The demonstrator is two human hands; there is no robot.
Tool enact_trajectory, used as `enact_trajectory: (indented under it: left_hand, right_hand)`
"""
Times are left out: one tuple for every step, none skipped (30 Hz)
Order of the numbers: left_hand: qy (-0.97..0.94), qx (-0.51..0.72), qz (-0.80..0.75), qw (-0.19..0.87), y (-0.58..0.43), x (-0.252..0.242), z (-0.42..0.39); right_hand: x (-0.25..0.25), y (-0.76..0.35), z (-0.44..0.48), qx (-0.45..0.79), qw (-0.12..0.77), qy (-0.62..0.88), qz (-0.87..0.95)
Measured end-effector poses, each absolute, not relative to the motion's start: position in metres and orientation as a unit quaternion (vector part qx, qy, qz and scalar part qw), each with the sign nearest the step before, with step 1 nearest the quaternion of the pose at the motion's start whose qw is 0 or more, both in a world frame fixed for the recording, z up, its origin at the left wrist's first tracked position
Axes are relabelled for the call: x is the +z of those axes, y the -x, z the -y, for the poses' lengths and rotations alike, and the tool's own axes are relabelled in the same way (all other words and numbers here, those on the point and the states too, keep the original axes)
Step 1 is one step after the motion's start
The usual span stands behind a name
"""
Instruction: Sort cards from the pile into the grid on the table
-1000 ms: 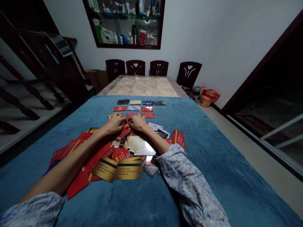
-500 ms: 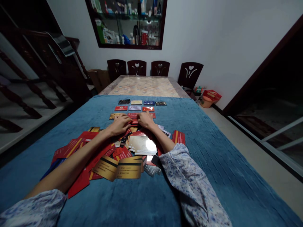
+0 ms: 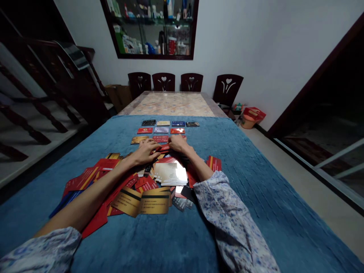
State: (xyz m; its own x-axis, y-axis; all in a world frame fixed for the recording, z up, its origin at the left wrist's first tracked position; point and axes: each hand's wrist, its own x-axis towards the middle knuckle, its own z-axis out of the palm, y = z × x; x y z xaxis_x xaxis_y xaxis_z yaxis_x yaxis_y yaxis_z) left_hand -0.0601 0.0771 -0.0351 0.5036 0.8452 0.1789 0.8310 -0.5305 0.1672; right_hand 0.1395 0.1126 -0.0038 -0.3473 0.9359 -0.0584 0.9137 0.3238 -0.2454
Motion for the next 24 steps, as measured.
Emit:
enact_trajectory:
  left_hand:
    - [-0.865, 0.123, -0.484, 0.037, 0.060, -0.036, -0.078]
    - [-0.864, 0.128, -0.486, 0.045, 0.060, -0.037, -0.078]
    - [-0.862, 0.132, -0.487, 0.053, 0.061, -0.037, -0.078]
    - [-0.860, 0.136, -0.488, 0.059, 0.061, -0.037, -0.078]
    - [-0.860, 0.139, -0.487, 0.062, 0.060, -0.037, -0.078]
    - [-0.861, 0.141, -0.485, 0.062, 0.060, -0.037, -0.078]
    - [-0.863, 0.141, -0.482, 0.059, 0.060, -0.037, -0.078]
    - [-0.866, 0.140, -0.477, 0.055, 0.060, -0.038, -0.077]
    - [-0.869, 0.139, -0.473, 0.050, 0.060, -0.038, -0.077]
    - [-0.871, 0.139, -0.469, 0.044, 0.060, -0.038, -0.077]
    - [-0.873, 0.139, -0.466, 0.038, 0.061, -0.039, -0.077]
    - [-0.875, 0.140, -0.463, 0.034, 0.061, -0.039, -0.077]
    - [-0.876, 0.142, -0.460, 0.031, 0.061, -0.040, -0.077]
    - [-0.878, 0.143, -0.456, 0.030, 0.061, -0.040, -0.078]
    - [-0.880, 0.145, -0.452, 0.032, 0.061, -0.041, -0.078]
    - [-0.881, 0.145, -0.449, 0.033, 0.061, -0.041, -0.078]
    - [-0.882, 0.147, -0.447, 0.034, 0.061, -0.041, -0.078]
    - [-0.882, 0.149, -0.445, 0.034, 0.061, -0.041, -0.078]
    - [-0.882, 0.152, -0.444, 0.035, 0.061, -0.041, -0.078]
    - [-0.882, 0.155, -0.443, 0.036, 0.061, -0.041, -0.078]
    - [-0.882, 0.158, -0.442, 0.038, 0.061, -0.040, -0.077]
    - [-0.882, 0.160, -0.442, 0.042, 0.060, -0.039, -0.077]
    - [-0.881, 0.161, -0.442, 0.045, 0.060, -0.038, -0.077]
    - [-0.881, 0.162, -0.442, 0.047, 0.060, -0.038, -0.076]
  right_hand:
    - [-0.004, -0.140, -0.112, 0.119, 0.046, 0.568, 0.813]
    - [-0.004, -0.141, -0.112, 0.120, 0.045, 0.567, 0.814]
    - [-0.004, -0.142, -0.112, 0.121, 0.044, 0.565, 0.815]
    - [-0.004, -0.142, -0.112, 0.121, 0.045, 0.564, 0.816]
    - [-0.003, -0.142, -0.112, 0.121, 0.046, 0.563, 0.816]
    - [-0.003, -0.143, -0.112, 0.121, 0.047, 0.562, 0.817]
    - [-0.003, -0.144, -0.112, 0.120, 0.049, 0.561, 0.817]
    - [-0.003, -0.145, -0.111, 0.119, 0.052, 0.560, 0.819]
    - [-0.002, -0.146, -0.111, 0.116, 0.055, 0.556, 0.821]
    - [-0.002, -0.148, -0.111, 0.112, 0.058, 0.550, 0.826]
    - [-0.002, -0.151, -0.110, 0.108, 0.059, 0.542, 0.831]
    - [-0.002, -0.154, -0.109, 0.103, 0.059, 0.533, 0.838]
    - [-0.002, -0.157, -0.108, 0.098, 0.057, 0.524, 0.844]
    - [-0.003, -0.161, -0.106, 0.095, 0.055, 0.515, 0.850]
    - [-0.003, -0.165, -0.105, 0.094, 0.053, 0.507, 0.855]
    - [-0.004, -0.169, -0.103, 0.096, 0.052, 0.499, 0.860]
    - [-0.004, -0.173, -0.101, 0.099, 0.054, 0.489, 0.865]
    - [-0.005, -0.177, -0.099, 0.103, 0.057, 0.479, 0.870]
    - [-0.005, -0.181, -0.097, 0.110, 0.061, 0.465, 0.877]
    - [-0.005, -0.184, -0.096, 0.117, 0.067, 0.452, 0.882]
    - [-0.005, -0.187, -0.095, 0.124, 0.073, 0.440, 0.886]
    - [-0.005, -0.189, -0.093, 0.132, 0.077, 0.430, 0.890]
    - [-0.004, -0.190, -0.092, 0.138, 0.079, 0.423, 0.892]
    - [-0.004, -0.191, -0.092, 0.143, 0.078, 0.416, 0.894]
